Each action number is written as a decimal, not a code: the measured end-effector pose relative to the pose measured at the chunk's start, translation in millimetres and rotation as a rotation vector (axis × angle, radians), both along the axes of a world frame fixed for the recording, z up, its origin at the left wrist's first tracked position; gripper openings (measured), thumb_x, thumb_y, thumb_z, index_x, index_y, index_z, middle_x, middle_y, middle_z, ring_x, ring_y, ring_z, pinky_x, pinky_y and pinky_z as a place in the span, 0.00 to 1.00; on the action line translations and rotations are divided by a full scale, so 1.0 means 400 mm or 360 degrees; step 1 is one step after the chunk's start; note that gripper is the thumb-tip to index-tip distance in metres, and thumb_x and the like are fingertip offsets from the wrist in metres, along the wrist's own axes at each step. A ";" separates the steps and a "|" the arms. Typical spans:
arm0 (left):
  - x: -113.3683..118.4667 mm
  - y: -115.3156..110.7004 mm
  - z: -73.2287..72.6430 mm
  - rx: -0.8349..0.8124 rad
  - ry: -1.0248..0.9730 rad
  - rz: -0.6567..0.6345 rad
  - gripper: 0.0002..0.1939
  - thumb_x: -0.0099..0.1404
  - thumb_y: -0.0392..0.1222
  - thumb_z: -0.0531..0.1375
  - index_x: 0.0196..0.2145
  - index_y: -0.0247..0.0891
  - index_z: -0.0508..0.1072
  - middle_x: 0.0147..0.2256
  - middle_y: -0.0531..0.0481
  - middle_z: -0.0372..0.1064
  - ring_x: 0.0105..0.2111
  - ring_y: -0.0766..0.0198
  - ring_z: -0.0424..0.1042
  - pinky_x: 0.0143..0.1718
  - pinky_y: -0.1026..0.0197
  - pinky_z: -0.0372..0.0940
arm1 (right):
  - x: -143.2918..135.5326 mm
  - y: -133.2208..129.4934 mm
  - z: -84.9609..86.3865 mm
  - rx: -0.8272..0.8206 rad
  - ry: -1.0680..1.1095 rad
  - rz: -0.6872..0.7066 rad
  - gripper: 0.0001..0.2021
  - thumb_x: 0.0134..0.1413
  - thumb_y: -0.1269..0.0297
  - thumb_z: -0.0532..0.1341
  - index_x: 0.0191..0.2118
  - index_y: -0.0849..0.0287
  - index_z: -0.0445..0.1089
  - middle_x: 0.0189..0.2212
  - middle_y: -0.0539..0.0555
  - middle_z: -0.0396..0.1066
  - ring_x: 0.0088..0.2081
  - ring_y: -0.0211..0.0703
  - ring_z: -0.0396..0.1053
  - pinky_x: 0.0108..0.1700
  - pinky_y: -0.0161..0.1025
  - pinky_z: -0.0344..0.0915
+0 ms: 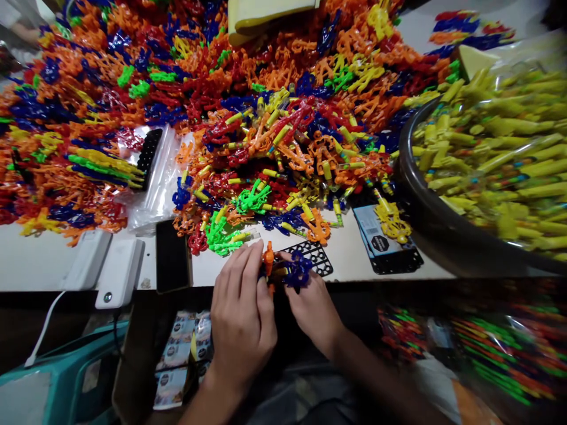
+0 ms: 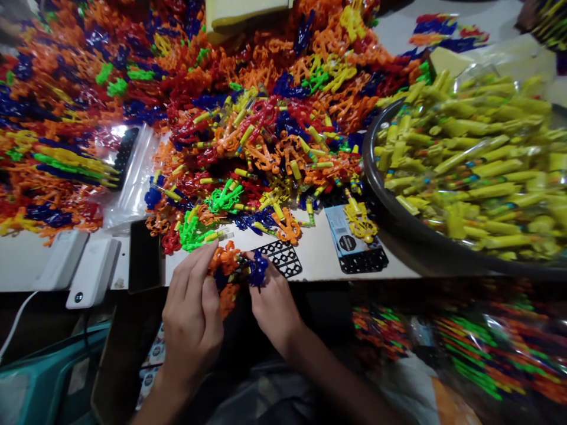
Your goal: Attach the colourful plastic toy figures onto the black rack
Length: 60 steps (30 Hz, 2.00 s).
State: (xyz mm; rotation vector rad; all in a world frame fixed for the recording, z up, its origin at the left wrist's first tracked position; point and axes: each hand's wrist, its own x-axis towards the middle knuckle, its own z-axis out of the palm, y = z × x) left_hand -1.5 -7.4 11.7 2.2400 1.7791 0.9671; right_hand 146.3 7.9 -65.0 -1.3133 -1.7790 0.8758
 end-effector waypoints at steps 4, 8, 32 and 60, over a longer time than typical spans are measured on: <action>0.002 0.000 0.002 -0.0024 -0.0019 -0.0003 0.25 0.77 0.31 0.50 0.69 0.32 0.64 0.64 0.38 0.70 0.67 0.58 0.65 0.70 0.56 0.57 | 0.003 -0.014 0.001 0.0346 -0.0367 0.0034 0.40 0.66 0.79 0.51 0.80 0.53 0.44 0.59 0.61 0.76 0.51 0.55 0.74 0.56 0.56 0.76; 0.003 0.001 0.005 -0.0033 -0.0016 0.0008 0.24 0.77 0.32 0.50 0.69 0.32 0.65 0.63 0.38 0.71 0.67 0.57 0.66 0.70 0.56 0.57 | 0.006 -0.011 0.008 0.0498 -0.0494 0.0160 0.40 0.69 0.74 0.52 0.80 0.63 0.34 0.55 0.68 0.75 0.42 0.57 0.70 0.49 0.57 0.74; 0.001 0.020 0.004 0.0015 -0.0059 0.0057 0.22 0.76 0.32 0.56 0.65 0.39 0.69 0.59 0.40 0.73 0.61 0.53 0.71 0.66 0.50 0.64 | 0.221 0.346 0.063 0.0631 -0.1204 0.0583 0.23 0.66 0.79 0.54 0.63 0.61 0.69 0.63 0.67 0.68 0.59 0.60 0.67 0.59 0.59 0.67; 0.011 0.044 0.011 -0.0016 -0.0114 -0.0010 0.21 0.78 0.31 0.52 0.64 0.34 0.71 0.62 0.38 0.73 0.65 0.53 0.69 0.69 0.48 0.61 | 0.030 -0.036 -0.028 0.0247 -0.0237 -0.0054 0.27 0.68 0.77 0.52 0.68 0.55 0.66 0.53 0.59 0.79 0.52 0.50 0.76 0.56 0.47 0.77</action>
